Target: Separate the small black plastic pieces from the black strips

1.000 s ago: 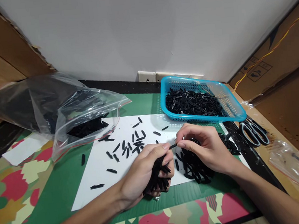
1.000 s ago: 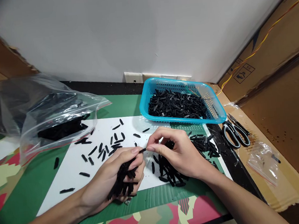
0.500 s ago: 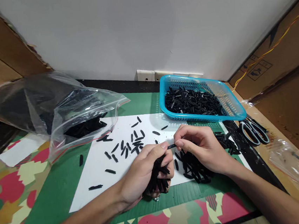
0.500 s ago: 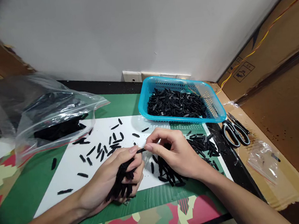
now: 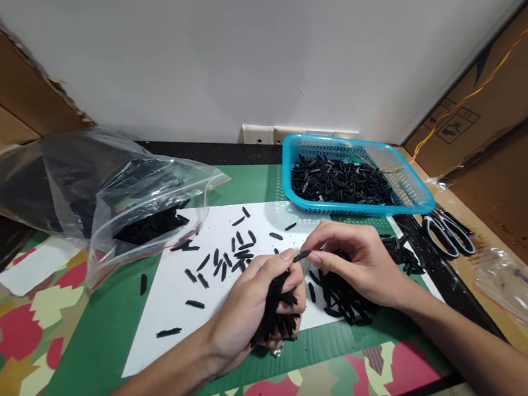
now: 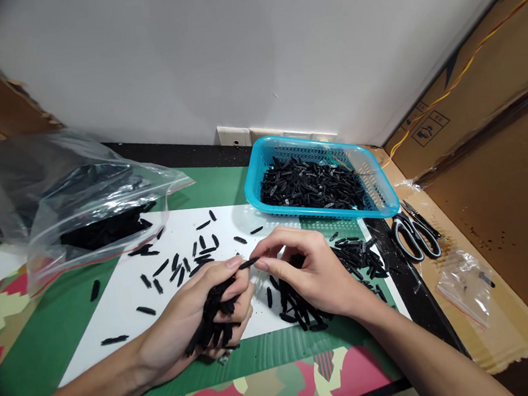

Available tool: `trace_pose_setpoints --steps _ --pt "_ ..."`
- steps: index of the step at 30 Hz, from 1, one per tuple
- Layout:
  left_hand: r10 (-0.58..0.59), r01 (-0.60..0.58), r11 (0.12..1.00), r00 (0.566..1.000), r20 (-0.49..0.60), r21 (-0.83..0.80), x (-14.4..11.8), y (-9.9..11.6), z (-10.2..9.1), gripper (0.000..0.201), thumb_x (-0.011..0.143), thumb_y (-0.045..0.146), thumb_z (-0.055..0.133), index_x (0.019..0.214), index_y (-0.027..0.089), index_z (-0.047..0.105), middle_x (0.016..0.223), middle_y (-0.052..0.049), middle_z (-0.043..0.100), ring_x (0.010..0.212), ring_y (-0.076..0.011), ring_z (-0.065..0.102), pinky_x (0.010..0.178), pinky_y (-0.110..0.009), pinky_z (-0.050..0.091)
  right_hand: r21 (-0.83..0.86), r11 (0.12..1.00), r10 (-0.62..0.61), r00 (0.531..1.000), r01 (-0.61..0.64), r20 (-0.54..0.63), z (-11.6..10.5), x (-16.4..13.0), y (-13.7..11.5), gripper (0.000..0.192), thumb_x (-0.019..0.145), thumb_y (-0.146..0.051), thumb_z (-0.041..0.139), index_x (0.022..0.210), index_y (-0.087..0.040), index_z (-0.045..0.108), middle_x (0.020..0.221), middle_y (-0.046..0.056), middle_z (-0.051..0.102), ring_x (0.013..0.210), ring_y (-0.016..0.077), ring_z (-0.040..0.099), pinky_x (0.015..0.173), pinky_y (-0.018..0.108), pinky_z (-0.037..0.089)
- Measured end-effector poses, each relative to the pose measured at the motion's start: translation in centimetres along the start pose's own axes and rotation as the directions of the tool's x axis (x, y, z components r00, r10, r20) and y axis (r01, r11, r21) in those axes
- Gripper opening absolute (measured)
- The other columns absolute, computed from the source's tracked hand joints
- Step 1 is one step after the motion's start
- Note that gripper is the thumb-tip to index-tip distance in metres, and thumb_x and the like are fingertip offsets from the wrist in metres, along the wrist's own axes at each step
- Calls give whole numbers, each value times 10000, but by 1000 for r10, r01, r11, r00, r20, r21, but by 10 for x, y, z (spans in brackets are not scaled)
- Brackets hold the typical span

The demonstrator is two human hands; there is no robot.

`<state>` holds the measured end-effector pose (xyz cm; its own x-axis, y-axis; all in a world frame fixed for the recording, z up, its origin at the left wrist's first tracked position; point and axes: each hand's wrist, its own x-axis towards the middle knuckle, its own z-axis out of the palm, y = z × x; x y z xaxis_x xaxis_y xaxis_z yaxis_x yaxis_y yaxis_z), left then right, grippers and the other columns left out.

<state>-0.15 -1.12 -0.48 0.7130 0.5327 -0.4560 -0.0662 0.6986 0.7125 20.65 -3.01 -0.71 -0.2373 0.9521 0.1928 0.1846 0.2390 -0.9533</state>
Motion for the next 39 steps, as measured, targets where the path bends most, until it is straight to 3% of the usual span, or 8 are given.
trace_pose_setpoints --steps 17,39 --pt "-16 16 999 1000 -1 -29 0 0 0 503 995 610 521 705 219 395 565 64 385 419 -95 413 334 -146 281 1 998 -64 998 64 -1 -1 -1 1 66 966 -198 761 1015 -233 786 926 -1 754 850 139 664 735 268 493" --pt "-32 33 999 999 13 -32 0 1 -2 487 994 597 532 721 222 384 578 70 377 421 -90 403 328 -141 259 -7 998 -62 998 62 -8 -3 -2 -1 42 929 -215 799 969 -212 788 879 32 755 791 164 650 697 296 509"
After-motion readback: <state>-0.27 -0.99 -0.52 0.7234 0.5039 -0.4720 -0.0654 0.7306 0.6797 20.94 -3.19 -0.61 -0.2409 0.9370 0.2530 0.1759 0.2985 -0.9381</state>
